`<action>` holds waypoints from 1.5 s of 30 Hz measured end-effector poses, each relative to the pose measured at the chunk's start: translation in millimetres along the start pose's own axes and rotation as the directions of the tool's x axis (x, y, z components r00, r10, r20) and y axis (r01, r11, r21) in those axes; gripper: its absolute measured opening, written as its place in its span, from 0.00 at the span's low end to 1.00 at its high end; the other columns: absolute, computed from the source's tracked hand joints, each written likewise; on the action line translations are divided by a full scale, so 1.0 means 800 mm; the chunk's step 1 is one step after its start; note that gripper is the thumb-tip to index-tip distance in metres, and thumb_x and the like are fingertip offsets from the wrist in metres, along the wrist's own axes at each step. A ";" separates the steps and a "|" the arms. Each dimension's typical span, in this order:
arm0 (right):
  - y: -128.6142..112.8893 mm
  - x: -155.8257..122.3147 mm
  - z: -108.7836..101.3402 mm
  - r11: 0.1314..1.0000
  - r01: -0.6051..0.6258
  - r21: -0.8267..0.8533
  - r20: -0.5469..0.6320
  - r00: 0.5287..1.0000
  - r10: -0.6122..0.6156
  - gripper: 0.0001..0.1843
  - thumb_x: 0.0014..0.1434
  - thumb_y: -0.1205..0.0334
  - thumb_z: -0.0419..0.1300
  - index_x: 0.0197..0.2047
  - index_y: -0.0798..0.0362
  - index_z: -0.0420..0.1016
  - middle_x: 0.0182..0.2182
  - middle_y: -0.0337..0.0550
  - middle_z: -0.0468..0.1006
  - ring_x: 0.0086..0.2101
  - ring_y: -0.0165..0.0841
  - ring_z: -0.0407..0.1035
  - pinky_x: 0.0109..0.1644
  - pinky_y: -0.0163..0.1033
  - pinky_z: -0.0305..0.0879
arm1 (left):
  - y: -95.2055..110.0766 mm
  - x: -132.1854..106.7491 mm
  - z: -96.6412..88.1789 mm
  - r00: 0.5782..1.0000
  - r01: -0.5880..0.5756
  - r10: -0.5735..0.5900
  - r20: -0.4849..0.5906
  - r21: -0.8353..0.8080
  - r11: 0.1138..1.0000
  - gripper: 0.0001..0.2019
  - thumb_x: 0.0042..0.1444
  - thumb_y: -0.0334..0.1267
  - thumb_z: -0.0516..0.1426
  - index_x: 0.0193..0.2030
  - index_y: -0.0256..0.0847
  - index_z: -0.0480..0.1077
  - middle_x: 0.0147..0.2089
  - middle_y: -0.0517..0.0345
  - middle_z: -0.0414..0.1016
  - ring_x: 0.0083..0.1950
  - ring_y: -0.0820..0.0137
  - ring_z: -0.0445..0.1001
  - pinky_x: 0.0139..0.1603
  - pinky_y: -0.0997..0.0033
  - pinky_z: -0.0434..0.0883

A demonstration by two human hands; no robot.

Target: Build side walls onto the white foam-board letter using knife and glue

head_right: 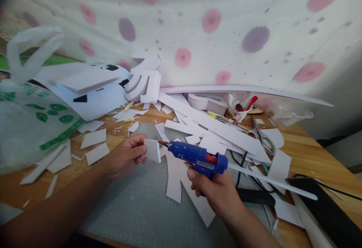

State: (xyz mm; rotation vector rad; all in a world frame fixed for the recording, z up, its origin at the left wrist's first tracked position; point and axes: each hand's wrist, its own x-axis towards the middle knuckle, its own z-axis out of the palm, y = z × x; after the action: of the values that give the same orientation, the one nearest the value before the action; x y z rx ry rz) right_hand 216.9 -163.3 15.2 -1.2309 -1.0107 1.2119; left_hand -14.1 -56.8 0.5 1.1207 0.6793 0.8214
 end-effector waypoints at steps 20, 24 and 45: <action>0.001 -0.002 -0.001 0.999 -0.007 -0.043 -0.005 1.000 0.007 0.16 0.47 0.50 0.68 0.31 0.54 0.74 0.18 0.37 0.70 0.18 0.27 0.62 0.21 0.35 0.60 | 0.001 -0.001 -0.001 1.000 -0.026 0.026 -0.011 0.018 0.999 0.16 0.46 0.46 0.65 0.27 0.39 0.63 0.19 0.68 0.61 0.20 0.80 0.57 0.21 0.79 0.57; 0.001 -0.002 0.000 0.999 -0.011 -0.042 -0.002 1.000 0.011 0.16 0.47 0.50 0.68 0.31 0.54 0.75 0.17 0.36 0.70 0.18 0.28 0.63 0.21 0.34 0.60 | -0.002 0.001 -0.004 0.999 -0.035 0.035 -0.015 -0.003 0.999 0.16 0.46 0.46 0.65 0.28 0.39 0.64 0.19 0.68 0.62 0.20 0.80 0.58 0.21 0.80 0.58; 0.004 -0.004 0.000 0.998 -0.014 -0.053 0.006 1.000 0.014 0.18 0.46 0.48 0.69 0.31 0.54 0.75 0.17 0.36 0.69 0.18 0.27 0.63 0.21 0.34 0.60 | 0.006 0.000 -0.004 0.995 -0.081 0.076 -0.064 -0.085 0.993 0.17 0.46 0.43 0.66 0.28 0.38 0.62 0.20 0.68 0.63 0.20 0.81 0.58 0.21 0.80 0.55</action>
State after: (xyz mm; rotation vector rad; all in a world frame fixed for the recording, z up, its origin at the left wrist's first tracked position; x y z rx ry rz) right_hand 216.1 -167.0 12.1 -1.2780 -1.0466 1.2072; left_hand -18.0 -54.4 4.0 1.0521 0.6470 0.9472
